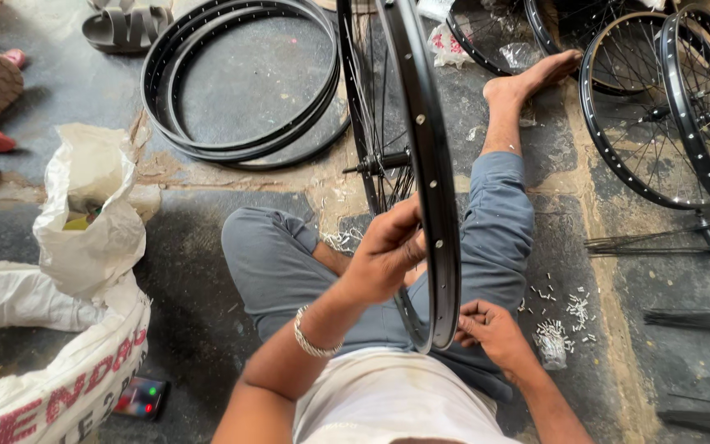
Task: The person is assembling a bicycle wheel by inserting spokes into the hub and rim. They are sitting on the floor, holding the wheel between their legs, and using their hands to thread the spokes through the rim holes and secure them with nipples.
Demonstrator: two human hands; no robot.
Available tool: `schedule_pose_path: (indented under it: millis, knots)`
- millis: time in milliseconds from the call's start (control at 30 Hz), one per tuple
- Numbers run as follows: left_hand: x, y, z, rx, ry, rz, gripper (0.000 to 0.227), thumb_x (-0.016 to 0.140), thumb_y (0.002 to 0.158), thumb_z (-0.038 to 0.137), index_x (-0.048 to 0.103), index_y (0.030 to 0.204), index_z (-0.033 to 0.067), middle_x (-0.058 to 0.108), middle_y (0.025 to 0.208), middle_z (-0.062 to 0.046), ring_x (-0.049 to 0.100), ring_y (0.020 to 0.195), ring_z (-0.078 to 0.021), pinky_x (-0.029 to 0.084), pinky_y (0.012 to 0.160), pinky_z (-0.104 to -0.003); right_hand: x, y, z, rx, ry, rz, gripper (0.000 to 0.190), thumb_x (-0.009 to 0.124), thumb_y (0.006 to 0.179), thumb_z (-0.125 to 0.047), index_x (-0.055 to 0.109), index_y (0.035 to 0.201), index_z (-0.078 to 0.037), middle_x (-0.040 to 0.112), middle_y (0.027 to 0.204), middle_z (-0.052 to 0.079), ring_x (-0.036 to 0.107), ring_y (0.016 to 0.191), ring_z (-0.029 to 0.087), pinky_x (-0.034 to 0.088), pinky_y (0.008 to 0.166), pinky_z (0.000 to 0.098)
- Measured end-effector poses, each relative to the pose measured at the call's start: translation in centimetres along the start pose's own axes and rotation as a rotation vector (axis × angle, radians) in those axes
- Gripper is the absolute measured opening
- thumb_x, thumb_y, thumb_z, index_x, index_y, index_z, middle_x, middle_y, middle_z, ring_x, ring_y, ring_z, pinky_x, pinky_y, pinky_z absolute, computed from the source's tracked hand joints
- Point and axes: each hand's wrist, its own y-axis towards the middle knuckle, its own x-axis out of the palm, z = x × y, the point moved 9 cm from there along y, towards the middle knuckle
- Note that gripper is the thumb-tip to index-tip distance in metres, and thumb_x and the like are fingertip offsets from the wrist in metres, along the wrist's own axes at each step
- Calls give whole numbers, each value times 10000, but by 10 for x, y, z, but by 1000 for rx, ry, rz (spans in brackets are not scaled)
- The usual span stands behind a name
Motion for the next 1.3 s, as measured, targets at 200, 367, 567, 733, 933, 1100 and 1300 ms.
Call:
schedule_pose_path:
  millis: [200, 367, 567, 733, 933, 1100, 1300]
  knots:
    - [8, 3, -6, -39, -162, 17, 135, 634, 1087, 140, 592, 1173, 44, 566, 1123, -4, 520, 1037, -94, 452, 964, -263, -18, -44, -101, -303, 11, 313, 238, 714, 895, -90, 684, 1091, 41, 754, 906, 133, 732, 805, 189, 583, 711, 317]
    - [12, -5, 6, 185, -36, 141, 124, 642, 1093, 121, 613, 1187, 46, 587, 1136, 0, 519, 1063, -103, 429, 978, -262, 11, -101, -181, -615, 129, 280, 213, 611, 1016, -152, 646, 1077, 50, 755, 1005, 193, 748, 932, 236, 614, 867, 347]
    - [7, 0, -2, 110, 121, 76, 103, 654, 1088, 119, 652, 1149, 36, 636, 1146, -20, 552, 1145, -132, 435, 1060, -299, 75, -143, -209, -970, 416, 217, 165, 522, 1078, -184, 470, 1087, -28, 638, 1231, 234, 722, 980, 261, 619, 858, 371]
    - [12, 21, -10, -319, -192, -148, 180, 653, 1074, 86, 663, 1234, 3, 666, 1096, -42, 574, 1141, -168, 477, 1041, -350, 106, -158, -237, -1238, 124, 301, 188, 513, 1093, -213, 417, 1146, -61, 615, 1186, 180, 588, 655, 107, 482, 576, 235]
    - [5, 38, 51, 385, 941, 93, 303, 700, 985, 156, 613, 1265, 81, 609, 1271, -147, 586, 1173, -289, 490, 1071, -411, 71, -148, -271, -1180, 10, 341, 156, 479, 1145, -172, 374, 1137, -58, 612, 1186, 190, 538, 586, 103, 473, 558, 237]
    - [22, 17, -1, 146, 1105, -15, 326, 751, 940, 256, 659, 1220, 117, 645, 915, -115, 619, 909, -311, 491, 835, -433, 50, -142, -303, -1124, 99, 244, 167, 504, 1154, -172, 400, 1164, -42, 621, 1171, 196, 544, 582, 104, 484, 571, 252]
    - [15, 1, -50, -95, 1026, -99, 506, 706, 942, 318, 587, 1384, 102, 644, 815, -104, 622, 813, -334, 481, 752, -459, 58, -140, -308, -1072, 90, 188, 160, 523, 1134, -159, 419, 1150, -39, 646, 1200, 201, 564, 637, 117, 482, 559, 251]
